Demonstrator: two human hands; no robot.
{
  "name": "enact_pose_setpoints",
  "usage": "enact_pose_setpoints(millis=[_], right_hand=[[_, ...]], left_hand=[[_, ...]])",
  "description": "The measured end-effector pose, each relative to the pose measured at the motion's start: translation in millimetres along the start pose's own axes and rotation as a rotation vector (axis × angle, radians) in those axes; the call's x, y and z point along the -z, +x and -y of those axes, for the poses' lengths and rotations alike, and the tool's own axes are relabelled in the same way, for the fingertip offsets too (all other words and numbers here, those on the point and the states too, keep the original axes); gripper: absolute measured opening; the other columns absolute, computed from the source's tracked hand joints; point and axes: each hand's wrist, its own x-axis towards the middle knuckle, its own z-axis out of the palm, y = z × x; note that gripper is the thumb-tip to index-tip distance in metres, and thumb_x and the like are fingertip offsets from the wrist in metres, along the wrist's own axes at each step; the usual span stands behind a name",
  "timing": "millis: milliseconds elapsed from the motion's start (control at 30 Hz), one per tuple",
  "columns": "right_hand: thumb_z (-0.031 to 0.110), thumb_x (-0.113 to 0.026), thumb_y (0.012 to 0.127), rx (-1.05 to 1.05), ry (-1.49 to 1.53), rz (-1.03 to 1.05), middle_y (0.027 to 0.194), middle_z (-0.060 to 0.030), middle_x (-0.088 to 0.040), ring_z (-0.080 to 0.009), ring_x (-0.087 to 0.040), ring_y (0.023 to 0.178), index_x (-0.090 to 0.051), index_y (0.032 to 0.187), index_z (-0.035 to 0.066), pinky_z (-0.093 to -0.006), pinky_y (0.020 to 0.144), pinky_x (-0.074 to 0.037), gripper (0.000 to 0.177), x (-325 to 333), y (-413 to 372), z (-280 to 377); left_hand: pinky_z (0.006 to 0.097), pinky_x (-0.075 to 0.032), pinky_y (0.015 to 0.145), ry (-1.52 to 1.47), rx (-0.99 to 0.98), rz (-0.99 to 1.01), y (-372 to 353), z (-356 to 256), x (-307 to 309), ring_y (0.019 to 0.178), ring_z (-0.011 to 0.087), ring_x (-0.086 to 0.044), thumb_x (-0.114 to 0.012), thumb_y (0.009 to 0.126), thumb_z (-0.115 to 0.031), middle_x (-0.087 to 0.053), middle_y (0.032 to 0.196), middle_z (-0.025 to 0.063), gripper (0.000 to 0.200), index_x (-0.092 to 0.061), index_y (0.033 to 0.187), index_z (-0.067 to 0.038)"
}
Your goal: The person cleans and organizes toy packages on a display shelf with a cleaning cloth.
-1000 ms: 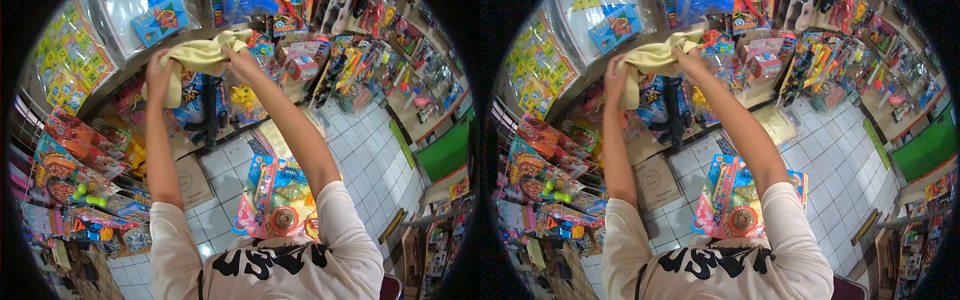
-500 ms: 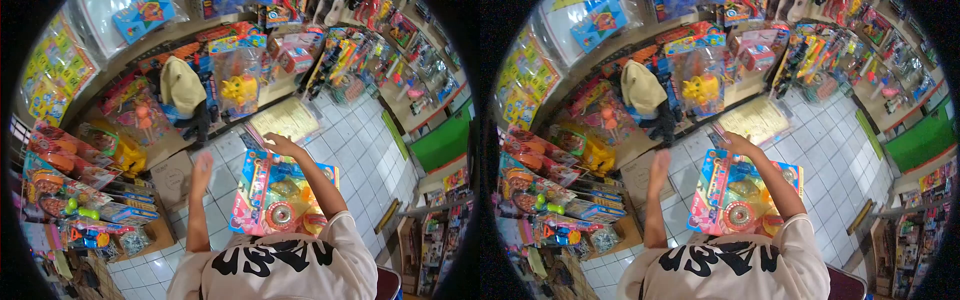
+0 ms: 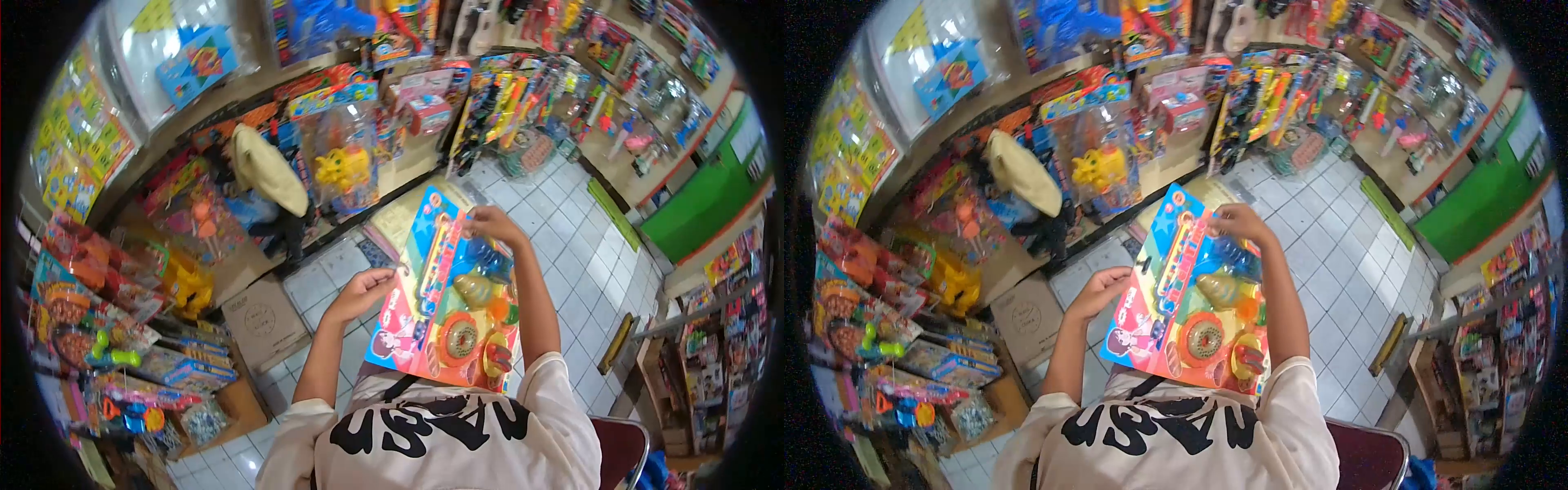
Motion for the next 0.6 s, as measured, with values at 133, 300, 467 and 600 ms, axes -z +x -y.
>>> enact_pose_setpoints(millis=[133, 300, 467, 600], right_hand=[[0.023, -0.066, 0.085, 0.086, 0.264, -0.382, 0.076, -0.0043, -0.066, -0.0085, -0.059, 0.069, -0.064, 0.086, 0.001, -0.0232, 0.062, -0.046, 0.022, 83, -59, 24], [0.023, -0.065, 0.087, 0.183, 0.390, -0.828, 0.079, -0.0053, -0.066, -0.0087, -0.057, 0.067, -0.064, 0.084, 0.001, -0.0229, 0.061, -0.044, 0.022, 146, -125, 28], [0.025, -0.065, 0.088, 0.180, 0.382, -1.052, 0.080, -0.0061, -0.066, -0.0103, -0.058, 0.068, -0.064, 0.085, -0.001, -0.0231, 0.061, -0.044, 0.027, 153, -135, -11], [0.018, -0.058, 0.092, 0.164, 0.468, -1.156, 0.078, -0.0059, -0.064, -0.0107, -0.056, 0.069, -0.060, 0.083, 0.001, -0.0241, 0.064, -0.043, 0.019, 141, -121, -33]], left_hand=[[0.0362, -0.036, 0.099, -0.421, -0.367, 0.553, 53, -41, -37, 0.114, 0.0174, -0.049, -0.047, 0.087, -0.060, -0.053, 0.126, 0.0103, 0.078, -0.038, 0.137, 0.000], [0.0389, -0.022, 0.111, -0.722, -0.343, 0.399, 128, 28, -41, 0.131, 0.0235, -0.037, -0.044, 0.082, -0.068, -0.044, 0.136, 0.0095, 0.089, -0.030, 0.141, -0.003], [0.0308, -0.033, 0.102, -0.157, -0.443, -0.142, 189, 3, -91, 0.118, 0.0179, -0.048, -0.049, 0.096, -0.027, -0.055, 0.124, 0.0102, 0.038, -0.045, 0.122, 0.000], [0.0284, -0.041, 0.090, -0.063, -0.477, -0.305, 233, 19, -91, 0.103, 0.0143, -0.055, -0.048, 0.097, -0.023, -0.061, 0.114, 0.0088, 0.025, -0.052, 0.106, 0.001]])
